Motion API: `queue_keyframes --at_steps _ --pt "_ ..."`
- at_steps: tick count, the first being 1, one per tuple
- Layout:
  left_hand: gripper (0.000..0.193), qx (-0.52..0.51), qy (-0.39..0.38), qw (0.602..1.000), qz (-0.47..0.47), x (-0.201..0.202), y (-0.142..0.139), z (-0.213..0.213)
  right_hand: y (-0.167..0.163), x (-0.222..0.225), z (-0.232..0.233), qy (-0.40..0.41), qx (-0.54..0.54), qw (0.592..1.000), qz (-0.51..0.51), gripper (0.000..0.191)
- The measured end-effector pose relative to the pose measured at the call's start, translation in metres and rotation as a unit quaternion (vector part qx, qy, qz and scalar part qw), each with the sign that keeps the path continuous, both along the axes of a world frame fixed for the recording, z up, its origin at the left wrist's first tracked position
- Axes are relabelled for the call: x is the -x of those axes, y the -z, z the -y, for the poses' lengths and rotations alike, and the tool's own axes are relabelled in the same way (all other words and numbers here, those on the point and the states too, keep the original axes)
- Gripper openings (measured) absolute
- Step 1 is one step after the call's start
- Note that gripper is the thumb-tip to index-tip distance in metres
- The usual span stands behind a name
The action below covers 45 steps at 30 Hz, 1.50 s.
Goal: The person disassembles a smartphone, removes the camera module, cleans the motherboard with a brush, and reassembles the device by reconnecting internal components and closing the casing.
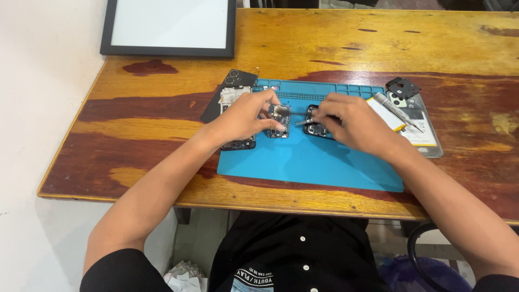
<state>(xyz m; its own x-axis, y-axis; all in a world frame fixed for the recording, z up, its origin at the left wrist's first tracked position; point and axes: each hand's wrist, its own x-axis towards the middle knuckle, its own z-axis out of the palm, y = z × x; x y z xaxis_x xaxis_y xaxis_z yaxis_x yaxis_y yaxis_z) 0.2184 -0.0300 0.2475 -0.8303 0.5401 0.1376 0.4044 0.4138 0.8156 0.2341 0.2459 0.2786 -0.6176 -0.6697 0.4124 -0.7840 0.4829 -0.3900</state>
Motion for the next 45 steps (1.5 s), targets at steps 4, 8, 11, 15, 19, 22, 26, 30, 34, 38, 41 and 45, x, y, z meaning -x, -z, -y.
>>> queue_keyframes --at_steps 4,8,11,15,19,22,26,30,34,38,41,45 --pt "0.04 0.014 0.006 1.0 -0.005 0.0 0.001 0.002 0.001 0.0 -0.002 -0.003 -0.015 0.998 0.054 0.009" --pt "0.033 0.012 0.006 1.0 0.025 0.0 0.004 0.005 -0.001 -0.001 -0.003 0.0 -0.031 0.997 0.075 0.01" --pt "0.025 -0.045 0.017 0.998 0.048 0.002 0.007 0.006 -0.004 -0.005 -0.004 0.008 -0.034 0.997 0.064 0.008" --pt "0.025 -0.051 0.014 0.997 0.055 0.003 0.008 0.007 -0.005 -0.01 -0.004 -0.012 -0.044 0.995 0.086 0.009" --pt "0.024 -0.019 -0.006 1.0 0.008 -0.002 0.004 0.002 -0.001 -0.012 -0.003 0.011 -0.013 0.997 0.07 0.008" --pt "0.024 -0.03 -0.006 1.0 -0.005 -0.006 -0.001 -0.002 0.001 -0.012 -0.001 -0.01 -0.01 0.997 0.07 0.008" --pt "0.024 0.01 -0.032 0.999 0.002 -0.01 -0.009 -0.005 0.0 -0.014 -0.001 -0.015 -0.037 0.996 0.073 0.008" --pt "0.024 0.021 -0.045 0.999 0.023 -0.013 -0.01 -0.005 -0.004 -0.019 0.0 0.019 -0.058 0.996 0.068 0.006" --pt "0.022 -0.005 -0.019 1.0 -0.011 -0.013 -0.008 -0.003 -0.008 -0.021 0.0 0.038 -0.026 0.996 0.071 0.009" --pt "0.022 -0.01 -0.019 1.0 0.002 -0.013 -0.005 -0.001 -0.006 -0.019 0.0 -0.004 -0.021 0.998 0.061 0.01" --pt "0.022 -0.012 -0.016 1.0 -0.004 -0.014 -0.006 -0.001 -0.002 -0.018 0.003 -0.038 -0.012 0.998 0.045 0.009" --pt "0.023 0.011 -0.033 0.999 0.008 -0.016 -0.008 -0.002 -0.003 -0.016 0.0 0.001 -0.048 0.997 0.059 0.007"
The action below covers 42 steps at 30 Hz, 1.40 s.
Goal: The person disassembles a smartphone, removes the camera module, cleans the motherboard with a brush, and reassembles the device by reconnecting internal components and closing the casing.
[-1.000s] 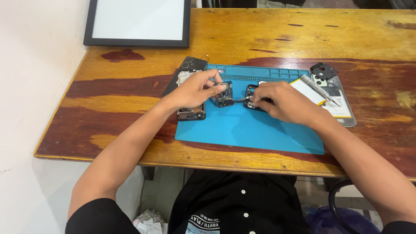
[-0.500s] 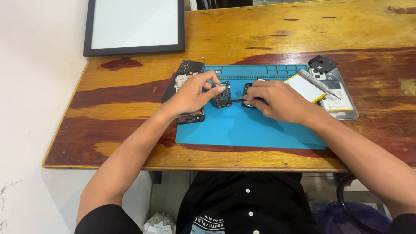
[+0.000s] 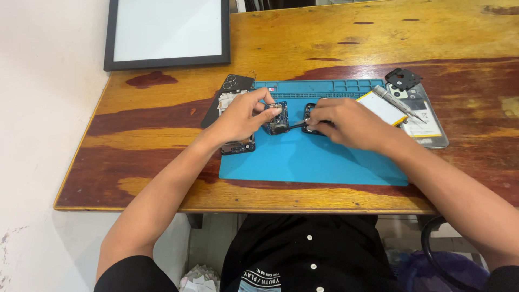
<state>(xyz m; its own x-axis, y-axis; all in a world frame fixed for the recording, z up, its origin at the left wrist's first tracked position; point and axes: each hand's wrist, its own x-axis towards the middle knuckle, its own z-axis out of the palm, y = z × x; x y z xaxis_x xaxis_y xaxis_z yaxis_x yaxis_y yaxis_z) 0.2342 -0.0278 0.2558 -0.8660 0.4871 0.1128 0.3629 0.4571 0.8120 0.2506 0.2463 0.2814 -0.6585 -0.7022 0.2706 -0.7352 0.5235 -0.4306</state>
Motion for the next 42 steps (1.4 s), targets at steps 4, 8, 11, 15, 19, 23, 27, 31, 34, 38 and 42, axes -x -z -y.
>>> queue_keyframes --at_steps 4,8,11,15,19,23,27,31,34,38,42 --pt "0.023 0.003 -0.004 1.0 0.012 -0.002 -0.002 0.0 -0.005 0.001 -0.007 0.018 -0.044 0.999 0.015 0.009" --pt "0.022 0.006 -0.008 1.0 0.001 -0.002 -0.001 0.0 0.0 -0.002 -0.001 -0.024 -0.013 1.0 0.011 0.009" --pt "0.023 -0.003 0.003 1.0 -0.014 -0.001 0.0 -0.001 0.006 -0.006 0.003 -0.023 -0.014 1.0 0.002 0.009" --pt "0.022 -0.013 0.015 1.0 -0.024 0.0 0.0 0.0 0.001 -0.004 0.0 0.0 -0.041 0.999 -0.004 0.01" --pt "0.023 -0.002 0.005 1.0 -0.005 -0.003 -0.003 0.001 -0.015 -0.003 -0.008 0.001 -0.07 0.997 0.045 0.014" --pt "0.023 0.015 0.0 1.0 -0.005 -0.005 -0.007 -0.001 -0.026 -0.007 -0.007 -0.011 -0.1 0.992 0.08 0.034" --pt "0.024 0.027 0.01 0.999 -0.044 -0.008 -0.009 -0.001 -0.025 -0.017 0.004 0.009 -0.175 0.98 0.098 0.063" --pt "0.023 0.033 0.012 0.998 -0.053 -0.007 -0.009 -0.001 -0.015 -0.025 0.014 -0.043 -0.146 0.988 -0.004 0.073" --pt "0.022 0.025 0.019 0.997 -0.063 -0.008 -0.008 -0.001 -0.01 -0.026 0.017 -0.065 -0.116 0.989 -0.064 0.079" --pt "0.021 0.024 0.019 0.998 -0.054 -0.011 -0.007 -0.001 -0.006 -0.026 0.018 -0.023 -0.189 0.981 -0.022 0.085" --pt "0.028 0.03 0.018 0.997 -0.067 -0.01 -0.008 -0.006 -0.007 -0.024 0.017 -0.074 -0.089 0.988 -0.106 0.078"
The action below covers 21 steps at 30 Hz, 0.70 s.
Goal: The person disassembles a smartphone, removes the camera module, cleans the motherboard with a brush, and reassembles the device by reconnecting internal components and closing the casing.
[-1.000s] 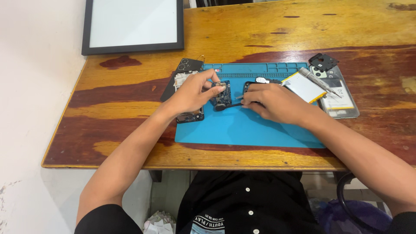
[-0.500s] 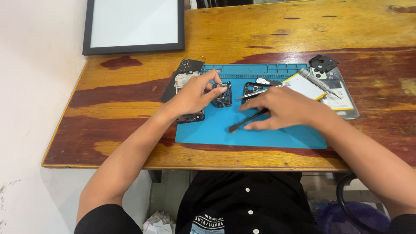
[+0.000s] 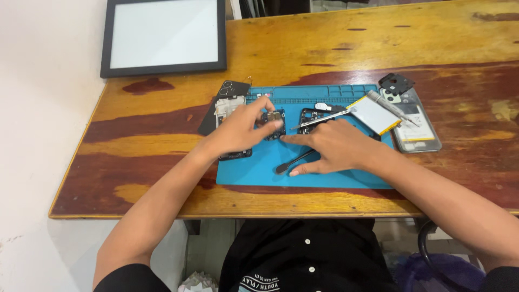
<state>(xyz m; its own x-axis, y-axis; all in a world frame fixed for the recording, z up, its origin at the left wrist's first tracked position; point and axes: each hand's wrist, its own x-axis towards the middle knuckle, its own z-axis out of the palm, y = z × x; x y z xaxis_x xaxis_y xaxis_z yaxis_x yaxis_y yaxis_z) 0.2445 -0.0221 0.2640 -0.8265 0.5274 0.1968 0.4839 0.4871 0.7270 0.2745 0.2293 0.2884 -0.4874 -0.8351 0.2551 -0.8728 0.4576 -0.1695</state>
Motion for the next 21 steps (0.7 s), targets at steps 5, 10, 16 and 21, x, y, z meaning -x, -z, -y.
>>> queue_keyframes --at_steps 5,10,16,21 --pt "0.046 0.014 -0.009 1.0 -0.011 -0.002 0.002 -0.005 -0.002 0.004 -0.002 0.021 -0.056 0.995 0.082 0.072" --pt "0.044 0.012 -0.025 0.999 0.027 0.004 0.008 -0.004 -0.006 0.009 -0.009 0.011 -0.019 0.99 0.137 0.054" --pt "0.05 -0.028 -0.027 0.999 -0.027 0.007 0.01 -0.002 -0.01 0.011 -0.012 0.02 -0.023 0.987 0.155 0.04" --pt "0.052 -0.009 -0.05 0.999 0.018 0.003 0.003 -0.002 -0.014 0.01 -0.013 0.02 -0.031 0.985 0.171 0.029"
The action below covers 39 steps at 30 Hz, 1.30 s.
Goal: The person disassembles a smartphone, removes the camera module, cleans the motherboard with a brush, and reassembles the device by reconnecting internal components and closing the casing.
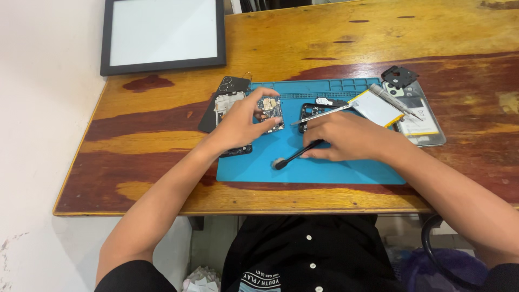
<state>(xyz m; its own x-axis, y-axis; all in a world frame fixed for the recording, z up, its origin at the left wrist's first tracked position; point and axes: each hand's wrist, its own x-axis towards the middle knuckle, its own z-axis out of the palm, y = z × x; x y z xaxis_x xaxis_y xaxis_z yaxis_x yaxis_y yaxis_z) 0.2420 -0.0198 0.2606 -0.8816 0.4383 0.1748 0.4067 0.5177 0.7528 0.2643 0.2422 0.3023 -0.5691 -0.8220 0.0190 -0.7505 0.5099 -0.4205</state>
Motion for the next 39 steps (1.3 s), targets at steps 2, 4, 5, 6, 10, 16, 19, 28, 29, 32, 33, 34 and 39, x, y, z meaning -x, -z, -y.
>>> queue_keyframes --at_steps 2,4,5,6,10,16,19,28,29,32,33,34,39 --pt "0.052 -0.007 -0.036 0.998 0.043 0.0 -0.001 -0.002 -0.002 -0.001 -0.002 -0.007 -0.009 1.0 -0.014 0.029" --pt "0.05 -0.049 -0.041 0.997 0.051 0.001 0.001 -0.004 -0.003 -0.001 -0.003 -0.021 -0.01 1.0 -0.02 0.029" --pt "0.048 -0.088 -0.027 0.995 0.036 0.002 0.002 -0.006 -0.003 -0.001 -0.004 -0.031 -0.006 0.999 -0.021 0.029" --pt "0.047 -0.127 -0.014 0.992 0.023 0.002 0.003 -0.006 -0.003 0.0 -0.004 -0.041 -0.002 0.999 -0.02 0.03" --pt "0.047 -0.166 -0.077 0.971 0.156 0.005 0.005 -0.008 -0.003 0.004 -0.008 0.005 0.025 0.999 -0.02 0.033" --pt "0.049 -0.27 -0.082 0.93 0.235 0.004 -0.001 -0.011 -0.002 0.02 -0.028 0.123 0.02 0.983 -0.132 0.021" --pt "0.049 -0.286 -0.078 0.923 0.246 0.002 -0.002 -0.011 0.006 0.027 -0.031 0.119 0.014 0.979 -0.162 0.019" --pt "0.025 -0.287 -0.066 0.92 0.257 0.001 0.003 -0.014 0.021 0.038 -0.03 0.112 0.006 0.985 -0.129 0.009" --pt "0.025 -0.285 -0.066 0.92 0.26 0.0 0.003 -0.014 0.021 0.037 -0.029 0.106 0.013 0.986 -0.132 0.009" --pt "0.025 -0.285 -0.073 0.92 0.259 0.0 0.001 -0.015 0.015 0.036 -0.029 0.122 0.033 0.986 -0.111 0.009" --pt "0.026 -0.288 -0.077 0.919 0.258 -0.001 0.0 -0.015 0.013 0.035 -0.029 0.133 0.038 0.985 -0.099 0.01" --pt "0.027 -0.285 -0.078 0.922 0.249 -0.001 -0.002 -0.016 0.01 0.034 -0.029 0.143 0.041 0.985 -0.091 0.01" --pt "0.028 -0.273 -0.095 0.93 0.228 -0.005 -0.005 -0.018 -0.001 0.025 -0.032 0.172 0.065 0.981 -0.055 0.012"
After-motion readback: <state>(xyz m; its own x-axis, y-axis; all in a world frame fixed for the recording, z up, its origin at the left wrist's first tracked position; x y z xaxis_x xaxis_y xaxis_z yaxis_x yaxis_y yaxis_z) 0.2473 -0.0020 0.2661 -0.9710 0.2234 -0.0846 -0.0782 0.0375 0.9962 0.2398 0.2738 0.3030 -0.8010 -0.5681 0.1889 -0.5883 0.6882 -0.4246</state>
